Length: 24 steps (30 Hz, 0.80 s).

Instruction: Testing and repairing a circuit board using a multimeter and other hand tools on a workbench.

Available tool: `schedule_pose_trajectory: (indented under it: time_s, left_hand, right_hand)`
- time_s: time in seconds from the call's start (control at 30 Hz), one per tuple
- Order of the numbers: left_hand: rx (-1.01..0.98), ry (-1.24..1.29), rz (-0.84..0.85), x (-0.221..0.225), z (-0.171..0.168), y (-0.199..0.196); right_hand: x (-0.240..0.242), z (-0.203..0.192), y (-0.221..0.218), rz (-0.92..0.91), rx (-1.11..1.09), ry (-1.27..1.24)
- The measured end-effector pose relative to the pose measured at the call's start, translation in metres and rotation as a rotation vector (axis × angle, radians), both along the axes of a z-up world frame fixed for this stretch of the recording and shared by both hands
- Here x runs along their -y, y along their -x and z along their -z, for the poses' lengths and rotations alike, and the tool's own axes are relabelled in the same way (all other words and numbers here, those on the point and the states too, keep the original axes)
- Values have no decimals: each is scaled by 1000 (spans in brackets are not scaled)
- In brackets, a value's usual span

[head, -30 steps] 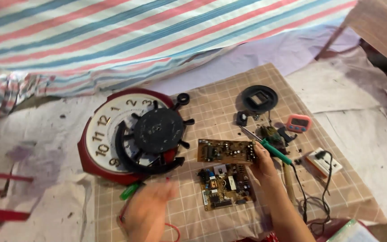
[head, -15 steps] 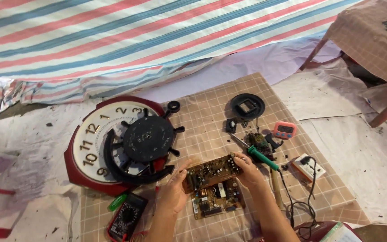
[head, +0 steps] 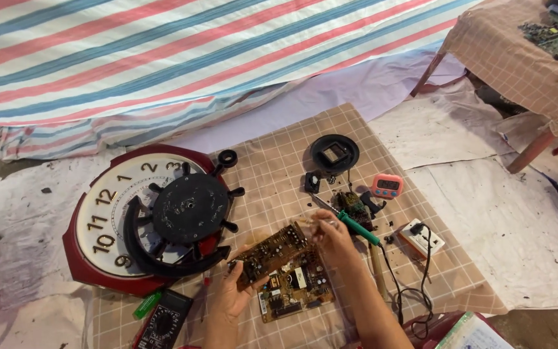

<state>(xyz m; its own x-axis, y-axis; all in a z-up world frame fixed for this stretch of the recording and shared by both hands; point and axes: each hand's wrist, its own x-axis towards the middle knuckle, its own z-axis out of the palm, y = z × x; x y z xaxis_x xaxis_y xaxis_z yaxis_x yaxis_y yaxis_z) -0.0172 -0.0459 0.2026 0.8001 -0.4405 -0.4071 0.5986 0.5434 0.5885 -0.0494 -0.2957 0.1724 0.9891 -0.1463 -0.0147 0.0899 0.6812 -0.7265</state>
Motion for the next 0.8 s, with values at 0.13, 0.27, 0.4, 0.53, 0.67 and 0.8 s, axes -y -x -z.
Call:
schedule_pose_trajectory:
  time_s: [0.13, 0.27, 0.4, 0.53, 0.67, 0.8]
  left_hand:
    - [10, -17, -45, -5, -1, -3]
    - [46, 19, -47, -8, 11, -8]
    - [-35, 101, -48, -11, 37, -15]
    - [14, 245, -12, -14, 51, -17]
    - [170, 271, 12, -11, 49, -24]
    - [190, 242, 28, -8, 39, -22]
  right_hand:
    - [0, 2, -6, 97, 74, -127]
    - [0, 13, -9, 116, 163, -137]
    - [-4, -13, -10, 101, 225, -92]
    - [-7, -7, -12, 147, 257, -229]
    - [24, 49, -17, 455, -12, -254]
    - [24, 54, -14, 433, -3, -166]
